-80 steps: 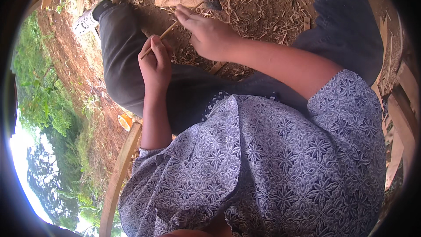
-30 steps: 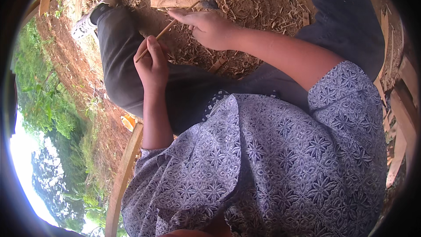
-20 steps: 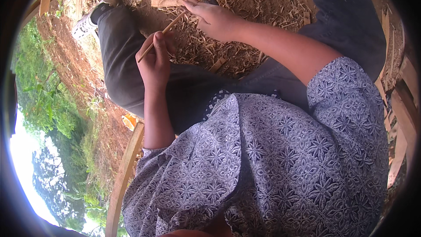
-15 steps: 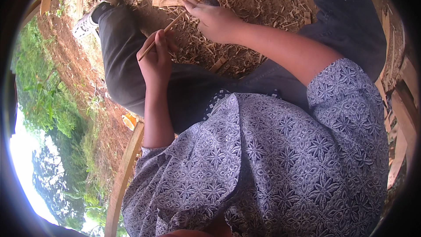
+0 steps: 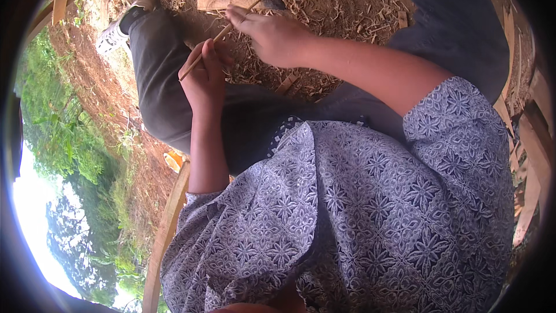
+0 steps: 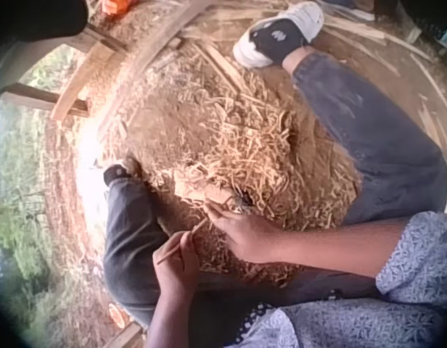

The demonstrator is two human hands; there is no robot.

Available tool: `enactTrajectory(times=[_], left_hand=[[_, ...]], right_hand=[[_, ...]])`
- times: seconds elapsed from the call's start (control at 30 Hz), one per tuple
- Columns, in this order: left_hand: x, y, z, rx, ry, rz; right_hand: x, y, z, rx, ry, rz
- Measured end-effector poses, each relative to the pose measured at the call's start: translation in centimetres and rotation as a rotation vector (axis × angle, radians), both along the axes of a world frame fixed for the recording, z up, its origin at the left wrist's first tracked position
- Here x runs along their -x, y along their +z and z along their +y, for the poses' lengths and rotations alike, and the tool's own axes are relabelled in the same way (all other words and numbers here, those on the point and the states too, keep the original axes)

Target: The person sits on the ground and uses a knife to shave thin strips from a small wooden stick held between the hands. The person repeatedly rotates the stick and shaves its surface, producing wood shavings that accumulate on the lap.

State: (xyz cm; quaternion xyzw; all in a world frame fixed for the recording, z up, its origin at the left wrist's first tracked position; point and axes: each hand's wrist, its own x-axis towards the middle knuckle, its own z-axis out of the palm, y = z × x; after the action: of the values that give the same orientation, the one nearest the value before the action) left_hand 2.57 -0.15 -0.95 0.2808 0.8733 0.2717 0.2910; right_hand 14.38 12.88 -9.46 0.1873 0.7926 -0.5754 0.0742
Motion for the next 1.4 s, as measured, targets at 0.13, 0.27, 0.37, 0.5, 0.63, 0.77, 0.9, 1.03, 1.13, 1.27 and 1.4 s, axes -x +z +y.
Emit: enactTrajectory(times=[0.13,0.27,0.37,0.5,0.63,0.77,0.9,1.03,1.13,1.27,1.4], left_hand=[[0.0,-0.4,0.0,-0.023,-0.065,0.037],[0.0,-0.5,-0.2,-0.039,-0.043,0.061],[0.3,-0.9,-0.2,-0.060,-0.076,0.043],[0.1,-0.6,-0.2,-0.052,-0.092,0.101],[0.3,-0.3,0.0,-0.008,-0.096,0.075],[0.0,0.0,-0.5,0.011,-0.070,0.057],[0.5,-0.6,-0.4,-0.032,-0.126,0.038],[0.2,-0.3,-0.4,-0.006,-0.093,0.019],[0.6,-0.7,-0.4,-0.032,-0.101,0.018],[0.2,-0.3,-0.4,-0.021,-0.112,0.044],[0.3,-0.3,0.1,-0.014,-0.134,0.041]], right_hand=[[0.4,0.1,0.0,-0.048,0.000,0.043],[-0.1,0.4,0.3,-0.052,0.037,-0.010],[0.3,-1.0,1.0,-0.069,0.021,-0.058],[-0.5,0.7,-0.8,0.002,0.015,0.114],[0.5,0.3,0.0,0.023,0.018,-0.087],[-0.6,-0.6,-0.4,0.098,0.056,0.145],[-0.1,0.4,-0.5,-0.004,-0.018,0.011],[-1.1,-1.9,-0.5,-0.033,0.003,0.174],[-0.3,0.2,-0.2,-0.007,-0.008,0.013],[-0.9,1.2,-1.5,-0.049,-0.023,0.162],[-0.2,-0.6,0.1,-0.111,-0.026,-0.027]])
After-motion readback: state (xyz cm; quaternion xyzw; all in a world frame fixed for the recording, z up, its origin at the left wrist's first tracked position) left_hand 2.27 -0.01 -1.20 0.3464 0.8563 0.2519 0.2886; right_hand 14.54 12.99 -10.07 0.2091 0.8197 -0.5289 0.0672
